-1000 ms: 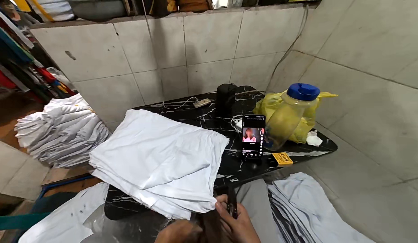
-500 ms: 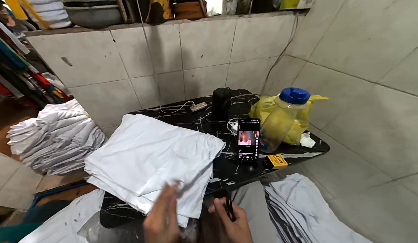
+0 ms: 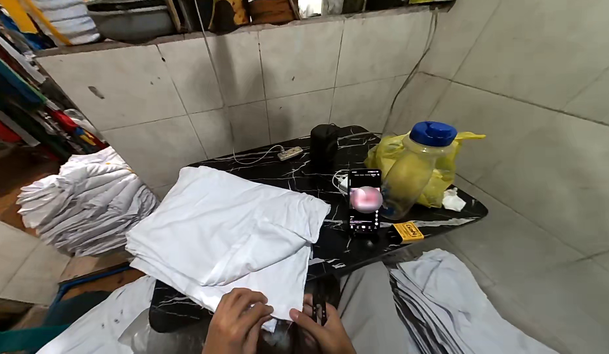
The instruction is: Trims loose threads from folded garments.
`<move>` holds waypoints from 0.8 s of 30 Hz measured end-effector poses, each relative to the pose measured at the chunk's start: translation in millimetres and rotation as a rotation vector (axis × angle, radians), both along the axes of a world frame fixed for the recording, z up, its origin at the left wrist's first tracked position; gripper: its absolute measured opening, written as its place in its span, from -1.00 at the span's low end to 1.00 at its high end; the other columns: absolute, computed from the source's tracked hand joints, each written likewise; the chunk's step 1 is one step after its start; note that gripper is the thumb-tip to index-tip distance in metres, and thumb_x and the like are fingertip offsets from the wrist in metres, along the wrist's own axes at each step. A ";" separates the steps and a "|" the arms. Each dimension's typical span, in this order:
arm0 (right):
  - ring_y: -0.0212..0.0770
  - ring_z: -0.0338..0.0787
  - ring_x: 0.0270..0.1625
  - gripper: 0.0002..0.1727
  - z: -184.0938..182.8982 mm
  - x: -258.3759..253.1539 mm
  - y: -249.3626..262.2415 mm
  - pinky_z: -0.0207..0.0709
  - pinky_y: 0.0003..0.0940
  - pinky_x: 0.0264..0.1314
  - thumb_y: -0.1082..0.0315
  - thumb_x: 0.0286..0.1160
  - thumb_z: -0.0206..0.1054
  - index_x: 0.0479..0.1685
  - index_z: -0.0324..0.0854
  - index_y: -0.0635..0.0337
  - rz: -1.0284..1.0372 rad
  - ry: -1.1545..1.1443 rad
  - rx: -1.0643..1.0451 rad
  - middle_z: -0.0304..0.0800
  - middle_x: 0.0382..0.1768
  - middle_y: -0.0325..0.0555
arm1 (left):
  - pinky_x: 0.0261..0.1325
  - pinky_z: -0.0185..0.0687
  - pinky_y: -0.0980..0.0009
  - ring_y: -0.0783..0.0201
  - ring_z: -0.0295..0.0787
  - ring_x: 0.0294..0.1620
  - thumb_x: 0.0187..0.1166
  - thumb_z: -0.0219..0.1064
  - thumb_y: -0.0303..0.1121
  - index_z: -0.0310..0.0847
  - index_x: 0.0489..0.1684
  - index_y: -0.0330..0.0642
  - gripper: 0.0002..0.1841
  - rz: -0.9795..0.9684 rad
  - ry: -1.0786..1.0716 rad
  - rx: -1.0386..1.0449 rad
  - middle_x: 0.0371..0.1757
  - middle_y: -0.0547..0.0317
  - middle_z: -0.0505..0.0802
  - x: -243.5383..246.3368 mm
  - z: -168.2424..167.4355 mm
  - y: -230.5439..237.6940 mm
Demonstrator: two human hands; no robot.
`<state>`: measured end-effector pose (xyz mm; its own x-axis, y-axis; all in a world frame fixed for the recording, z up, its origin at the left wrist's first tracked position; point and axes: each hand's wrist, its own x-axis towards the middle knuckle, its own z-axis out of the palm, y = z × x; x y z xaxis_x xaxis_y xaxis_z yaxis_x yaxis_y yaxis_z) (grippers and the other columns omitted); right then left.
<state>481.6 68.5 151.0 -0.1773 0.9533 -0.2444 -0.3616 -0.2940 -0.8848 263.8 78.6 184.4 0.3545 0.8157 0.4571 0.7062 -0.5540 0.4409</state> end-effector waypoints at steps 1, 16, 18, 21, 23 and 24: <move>-0.59 0.37 -0.69 -0.86 0.1 0.1 2.1 0.23 -0.64 -0.67 0.42 0.52 0.42 -0.04 0.69 0.20 0.021 0.022 -0.032 0.74 -0.49 -0.31 | 0.27 0.62 0.26 0.25 0.77 0.14 0.61 0.39 -0.24 0.93 -0.22 0.07 -0.85 -0.013 -0.007 -0.003 -0.04 0.26 0.91 -0.8 0.8 0.1; -0.68 0.60 -0.49 -0.96 16.7 -6.0 -12.7 0.53 -0.69 -0.38 0.48 0.50 0.37 -0.24 0.66 0.29 -0.190 -0.323 0.362 0.69 -0.50 -0.42 | 0.02 0.81 0.54 0.49 0.87 -0.16 0.52 0.41 -0.50 0.60 0.01 -0.47 -0.77 0.061 -0.635 -0.102 -0.14 0.04 0.90 80.5 6.1 -16.4; -0.70 0.48 -0.52 -0.90 14.7 -4.6 -14.1 0.40 -0.73 -0.43 0.50 0.50 0.34 -0.37 0.62 0.26 -0.190 -0.347 0.410 0.58 -0.55 -0.43 | 0.08 0.84 0.53 0.50 0.89 -0.12 0.45 0.47 -0.55 0.58 -0.05 -0.42 -0.78 0.023 -0.689 -0.067 -0.15 0.08 0.90 85.9 7.1 -16.6; -0.71 0.53 -0.49 -0.93 15.7 -3.8 -14.7 0.46 -0.74 -0.40 0.47 0.55 0.36 -0.27 0.64 0.28 -0.183 -0.331 0.448 0.66 -0.46 -0.40 | -0.04 0.81 0.62 0.58 0.83 -0.17 0.48 0.41 -0.59 0.57 -0.08 -0.28 -0.84 0.001 -0.740 -0.033 -0.19 0.20 0.86 87.1 6.8 -15.8; -0.70 0.60 -0.41 -0.88 19.4 -4.6 -14.0 0.53 -0.72 -0.30 0.43 0.60 0.33 -0.16 0.66 0.35 -0.168 -0.353 0.452 0.72 -0.37 -0.36 | -0.10 0.78 0.67 0.60 0.81 -0.18 0.49 0.36 -0.59 0.57 -0.09 -0.25 -0.86 0.017 -0.753 -0.003 -0.18 0.21 0.85 86.7 6.7 -14.8; -0.69 0.70 -0.30 -0.82 21.3 -3.8 -13.9 0.63 -0.68 -0.16 0.40 0.64 0.30 -0.07 0.68 0.39 -0.144 -0.355 0.443 0.79 -0.30 -0.33 | -0.11 0.78 0.68 0.60 0.81 -0.17 0.50 0.35 -0.60 0.57 -0.10 -0.24 -0.86 0.028 -0.755 0.007 -0.17 0.21 0.84 86.6 7.3 -14.4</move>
